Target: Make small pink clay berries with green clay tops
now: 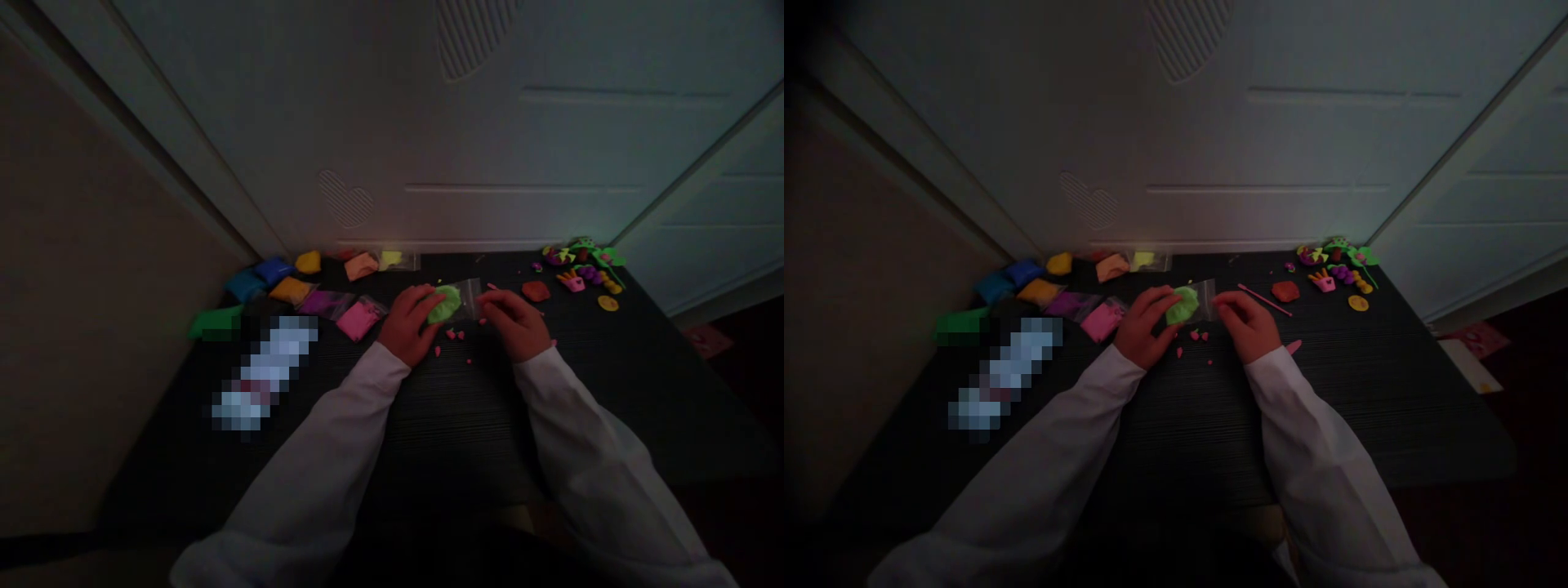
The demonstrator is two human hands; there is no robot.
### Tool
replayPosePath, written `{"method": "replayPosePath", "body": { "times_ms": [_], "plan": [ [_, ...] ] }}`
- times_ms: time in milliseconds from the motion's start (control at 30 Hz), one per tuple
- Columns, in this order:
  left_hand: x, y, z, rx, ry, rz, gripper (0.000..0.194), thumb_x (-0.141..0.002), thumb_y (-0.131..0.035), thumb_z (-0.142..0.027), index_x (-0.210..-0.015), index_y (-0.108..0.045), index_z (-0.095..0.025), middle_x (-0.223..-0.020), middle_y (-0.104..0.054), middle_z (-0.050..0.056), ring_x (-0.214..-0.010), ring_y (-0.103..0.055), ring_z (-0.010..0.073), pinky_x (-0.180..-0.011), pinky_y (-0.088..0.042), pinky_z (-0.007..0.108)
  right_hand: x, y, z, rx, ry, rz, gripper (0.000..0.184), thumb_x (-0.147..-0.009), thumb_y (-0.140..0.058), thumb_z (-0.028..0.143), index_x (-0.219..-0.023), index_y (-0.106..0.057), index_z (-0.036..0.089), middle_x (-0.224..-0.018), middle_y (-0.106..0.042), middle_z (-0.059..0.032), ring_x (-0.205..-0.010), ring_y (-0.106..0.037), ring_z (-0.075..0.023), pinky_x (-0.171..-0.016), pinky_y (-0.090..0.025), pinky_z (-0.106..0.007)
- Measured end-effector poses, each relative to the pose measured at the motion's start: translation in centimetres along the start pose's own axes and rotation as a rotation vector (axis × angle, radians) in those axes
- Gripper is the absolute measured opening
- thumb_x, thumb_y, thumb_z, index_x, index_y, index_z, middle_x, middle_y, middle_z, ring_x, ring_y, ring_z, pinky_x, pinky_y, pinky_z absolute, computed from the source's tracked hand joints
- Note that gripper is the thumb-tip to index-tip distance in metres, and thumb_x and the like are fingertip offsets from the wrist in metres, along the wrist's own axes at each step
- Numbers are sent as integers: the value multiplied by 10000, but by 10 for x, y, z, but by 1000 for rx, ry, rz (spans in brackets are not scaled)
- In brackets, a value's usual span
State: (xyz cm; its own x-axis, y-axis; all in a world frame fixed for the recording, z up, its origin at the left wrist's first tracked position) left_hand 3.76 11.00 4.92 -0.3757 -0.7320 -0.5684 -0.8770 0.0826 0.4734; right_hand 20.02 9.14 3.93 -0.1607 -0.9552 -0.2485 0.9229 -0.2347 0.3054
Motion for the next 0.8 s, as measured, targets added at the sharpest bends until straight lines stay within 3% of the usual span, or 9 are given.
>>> {"method": "replayPosePath", "body": {
  "times_ms": [133,300,467,800],
  "plan": [
    [1,-1,-7,-30,-61,23,415,-694,-524,-156,-1109,-518,-180,-1131,-480,113,-1090,-415,214,-964,-295,361,1,-1,6,17,29,40,147,-720,-519,275,-806,-623,217,-851,-607,-1,-807,-554,-142,-754,-425,-301],
    [5,-7,-15,-223,-264,37,436,-721,-473,-117,-1155,-448,-152,-1120,-458,118,-1084,-411,200,-925,-362,375,0,-6,-7,27,-36,112,260,-719,-532,314,-940,-624,213,-913,-644,-27,-832,-584,-172,-782,-436,-346],
    [9,-12,-20,-260,-372,43,415,-721,-463,-78,-1129,-450,-152,-1116,-445,113,-1090,-409,193,-922,-380,370,2,-16,-14,4,-73,204,222,-667,-594,323,-854,-654,220,-847,-669,-11,-799,-608,-173,-769,-458,-334],
    [11,-14,-29,-251,-428,44,344,-712,-485,-75,-1047,-508,-152,-1085,-447,102,-1072,-417,195,-906,-390,363,2,-14,-13,74,-69,136,188,-670,-581,327,-779,-636,184,-763,-648,-24,-713,-593,-168,-702,-449,-329]
  ]
}}
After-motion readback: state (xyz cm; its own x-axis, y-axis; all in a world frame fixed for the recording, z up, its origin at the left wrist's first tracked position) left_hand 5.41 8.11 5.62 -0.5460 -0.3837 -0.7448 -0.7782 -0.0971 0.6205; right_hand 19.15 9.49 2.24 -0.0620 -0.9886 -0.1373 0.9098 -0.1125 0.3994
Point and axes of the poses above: each hand's wrist, its own x-axis away from the middle knuckle, its own y-axis out of the back of the hand, z = x × y, the point moved 9 cm from there along -x, towards the middle knuckle
